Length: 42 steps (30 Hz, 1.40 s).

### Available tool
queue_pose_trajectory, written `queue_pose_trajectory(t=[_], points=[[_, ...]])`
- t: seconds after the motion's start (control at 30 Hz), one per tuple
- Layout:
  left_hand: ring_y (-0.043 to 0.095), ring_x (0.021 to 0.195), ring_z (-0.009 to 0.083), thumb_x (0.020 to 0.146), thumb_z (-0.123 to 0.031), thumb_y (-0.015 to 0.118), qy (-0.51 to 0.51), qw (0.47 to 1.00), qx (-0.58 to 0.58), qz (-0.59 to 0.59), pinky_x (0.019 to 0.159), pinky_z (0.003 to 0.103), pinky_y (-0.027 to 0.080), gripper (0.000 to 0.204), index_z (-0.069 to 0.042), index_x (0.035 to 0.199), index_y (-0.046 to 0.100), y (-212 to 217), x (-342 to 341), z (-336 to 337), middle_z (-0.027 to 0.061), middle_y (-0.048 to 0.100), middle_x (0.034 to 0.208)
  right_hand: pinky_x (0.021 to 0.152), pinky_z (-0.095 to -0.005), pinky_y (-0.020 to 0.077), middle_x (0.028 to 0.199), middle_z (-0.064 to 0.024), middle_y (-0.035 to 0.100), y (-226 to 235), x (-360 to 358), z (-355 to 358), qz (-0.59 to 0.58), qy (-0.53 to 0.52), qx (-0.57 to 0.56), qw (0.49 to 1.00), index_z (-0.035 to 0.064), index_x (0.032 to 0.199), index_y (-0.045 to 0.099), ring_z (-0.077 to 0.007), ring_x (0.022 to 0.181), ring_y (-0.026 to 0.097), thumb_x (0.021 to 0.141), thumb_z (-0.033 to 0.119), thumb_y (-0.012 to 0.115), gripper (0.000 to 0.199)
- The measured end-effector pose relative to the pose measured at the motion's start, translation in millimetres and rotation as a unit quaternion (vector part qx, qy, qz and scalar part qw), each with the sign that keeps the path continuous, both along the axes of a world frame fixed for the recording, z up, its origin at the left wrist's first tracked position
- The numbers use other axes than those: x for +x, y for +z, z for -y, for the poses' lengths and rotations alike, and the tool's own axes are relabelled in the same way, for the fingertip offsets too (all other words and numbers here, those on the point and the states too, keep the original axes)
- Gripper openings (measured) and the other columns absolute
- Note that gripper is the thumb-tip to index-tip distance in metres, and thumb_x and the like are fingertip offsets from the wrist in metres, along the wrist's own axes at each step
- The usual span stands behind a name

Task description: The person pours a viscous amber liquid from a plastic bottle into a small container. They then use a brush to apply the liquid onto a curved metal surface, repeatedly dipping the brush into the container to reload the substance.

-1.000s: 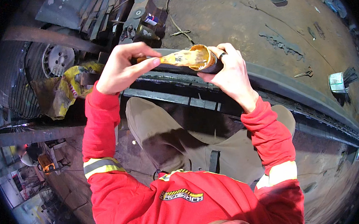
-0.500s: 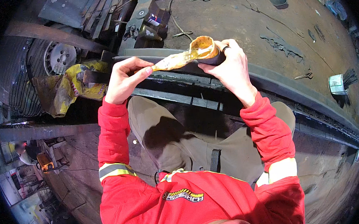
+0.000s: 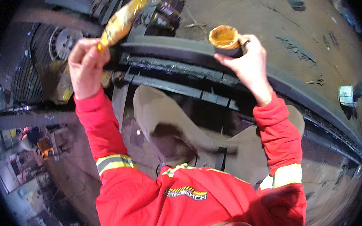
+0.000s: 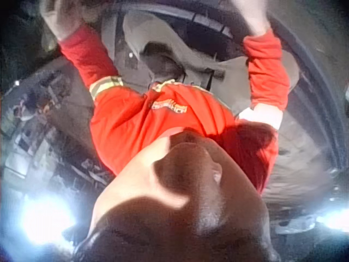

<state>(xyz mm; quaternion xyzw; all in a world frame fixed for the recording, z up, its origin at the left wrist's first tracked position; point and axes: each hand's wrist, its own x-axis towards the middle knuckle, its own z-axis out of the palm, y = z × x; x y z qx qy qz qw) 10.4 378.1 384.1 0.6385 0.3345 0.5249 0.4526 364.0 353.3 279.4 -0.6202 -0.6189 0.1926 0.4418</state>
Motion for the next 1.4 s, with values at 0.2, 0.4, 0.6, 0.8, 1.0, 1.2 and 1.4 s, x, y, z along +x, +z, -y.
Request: queue_pose_trajectory(t=[0.2,0.4,0.6,0.8,1.0,1.2,1.4], points=[[0.042,0.061,0.0068,0.093,-0.008,0.063,0.011,0.995,-0.083,-0.056,0.058,0.024,0.032,0.014,0.002,0.101,0.066,7,-48,-10,0.0001,0.054,0.071,0.081,-0.0351,0.0543,0.099,-0.0137,0.066,-1,9,-6,0.041,0.000,0.044,0.998,-0.0035,0.103,0.069,-0.0268,0.089,0.068,0.057,0.029,0.092,0.061],[0.044,0.060,0.0039,0.090,-0.008,0.063,0.032,0.988,-0.135,-0.072,0.054,0.021,0.033,0.012,0.001,0.097,0.067,-36,-24,-1,-0.0017,0.056,0.072,0.081,-0.0343,0.0541,0.098,-0.0126,0.066,7,11,-6,0.039,0.015,0.030,0.999,-0.0020,0.103,0.069,-0.0260,0.089,0.068,0.058,0.026,0.092,0.058],[0.046,0.062,0.0025,0.088,-0.010,0.068,-0.009,0.986,-0.147,-0.075,0.054,0.019,0.034,0.014,-0.001,0.098,0.071,-57,29,-6,-0.0005,0.064,0.077,0.081,-0.0344,0.0536,0.098,-0.0123,0.065,7,-3,-2,0.029,0.051,0.035,0.998,-0.0007,0.104,0.070,-0.0254,0.088,0.067,0.058,0.026,0.091,0.057],[0.051,0.067,0.0016,0.087,-0.011,0.070,0.039,0.935,-0.159,-0.314,0.059,0.020,0.039,0.015,0.000,0.097,0.072,-27,-23,-23,-0.0020,0.067,0.081,0.083,-0.0334,0.0538,0.100,-0.0120,0.067,13,19,-6,0.043,0.008,0.048,0.998,-0.0017,0.102,0.069,-0.0237,0.090,0.068,0.058,0.024,0.093,0.057],[0.060,0.067,0.0101,0.081,-0.013,0.074,-0.104,0.766,-0.075,-0.630,0.062,0.029,0.046,0.014,0.000,0.083,0.071,4,-26,-99,0.0063,0.067,0.072,0.085,-0.0327,0.0529,0.101,-0.0109,0.067,28,24,-8,0.067,0.005,0.054,0.996,-0.0012,0.102,0.069,-0.0223,0.091,0.068,0.060,0.020,0.091,0.052],[0.067,0.078,0.0323,0.060,-0.030,0.083,-0.225,0.515,0.055,-0.825,0.068,0.041,0.053,0.028,-0.009,0.075,0.071,-39,56,-138,0.0117,0.067,0.076,0.085,-0.0322,0.0524,0.101,-0.0106,0.067,30,26,-10,0.069,0.020,0.065,0.995,-0.0009,0.101,0.068,-0.0231,0.092,0.068,0.059,0.017,0.091,0.051],[0.063,0.064,0.0206,0.070,-0.023,0.080,-0.371,0.681,-0.106,-0.623,0.061,0.035,0.051,0.020,-0.006,0.078,0.072,-72,105,-151,0.0084,0.066,0.067,0.084,-0.0267,0.0459,0.103,-0.0032,0.063,30,35,-9,0.028,0.025,0.040,0.998,-0.0006,0.104,0.067,-0.0128,0.091,0.058,0.063,0.006,0.089,0.047]])
